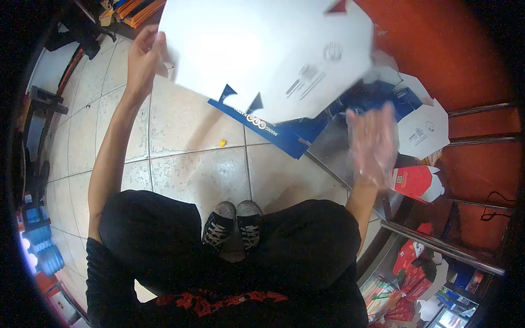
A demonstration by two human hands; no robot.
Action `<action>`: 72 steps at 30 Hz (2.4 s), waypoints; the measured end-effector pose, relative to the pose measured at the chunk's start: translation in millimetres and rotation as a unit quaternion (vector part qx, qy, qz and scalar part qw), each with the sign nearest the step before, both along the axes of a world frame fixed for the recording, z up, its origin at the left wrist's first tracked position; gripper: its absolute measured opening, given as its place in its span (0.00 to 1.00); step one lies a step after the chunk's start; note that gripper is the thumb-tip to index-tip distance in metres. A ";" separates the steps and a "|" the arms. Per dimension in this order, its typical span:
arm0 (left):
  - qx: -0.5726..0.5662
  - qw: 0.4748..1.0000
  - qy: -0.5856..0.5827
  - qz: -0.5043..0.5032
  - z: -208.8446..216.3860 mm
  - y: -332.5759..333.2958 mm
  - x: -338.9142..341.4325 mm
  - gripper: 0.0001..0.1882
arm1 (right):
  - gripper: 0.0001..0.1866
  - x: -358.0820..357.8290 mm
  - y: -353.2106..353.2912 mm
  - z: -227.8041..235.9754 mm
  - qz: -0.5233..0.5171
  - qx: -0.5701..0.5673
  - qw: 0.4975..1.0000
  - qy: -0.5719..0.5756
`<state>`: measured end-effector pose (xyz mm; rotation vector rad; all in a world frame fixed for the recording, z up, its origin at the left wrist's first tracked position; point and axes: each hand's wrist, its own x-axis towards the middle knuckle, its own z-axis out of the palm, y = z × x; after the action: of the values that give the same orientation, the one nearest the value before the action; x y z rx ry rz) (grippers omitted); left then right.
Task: The person assembles several cardboard boxes by hand, folding the flaps and interlocking the tabs while sitting on the floor.
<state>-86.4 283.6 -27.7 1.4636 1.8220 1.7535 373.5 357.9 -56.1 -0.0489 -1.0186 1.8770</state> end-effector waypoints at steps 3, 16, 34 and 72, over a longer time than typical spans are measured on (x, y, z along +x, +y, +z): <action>-0.119 0.978 -0.158 -0.067 -36.3 -8.1 -7.9 0.11 | 0.14 -21.7 19.8 -19.2 -0.295 -0.026 0.906 -0.303; -0.364 0.808 -0.379 -0.265 -43.8 -55.3 -11.5 0.37 | 0.28 -73.4 -17.6 -51.8 -0.121 -0.240 0.920 -0.285; -0.229 0.948 -0.062 -0.211 30.7 -41.9 96.2 0.17 | 0.29 -122.9 -5.5 12.7 -0.197 -0.157 0.943 -0.217; -0.125 0.976 -0.046 -0.170 -15.5 -12.6 82.3 0.31 | 0.25 -80.8 18.9 25.7 -0.424 0.173 0.629 -0.628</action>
<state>-4.2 271.1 -43.2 1.4604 1.5665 1.3522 292.7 376.8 -30.4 -1.5149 -1.7700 0.4997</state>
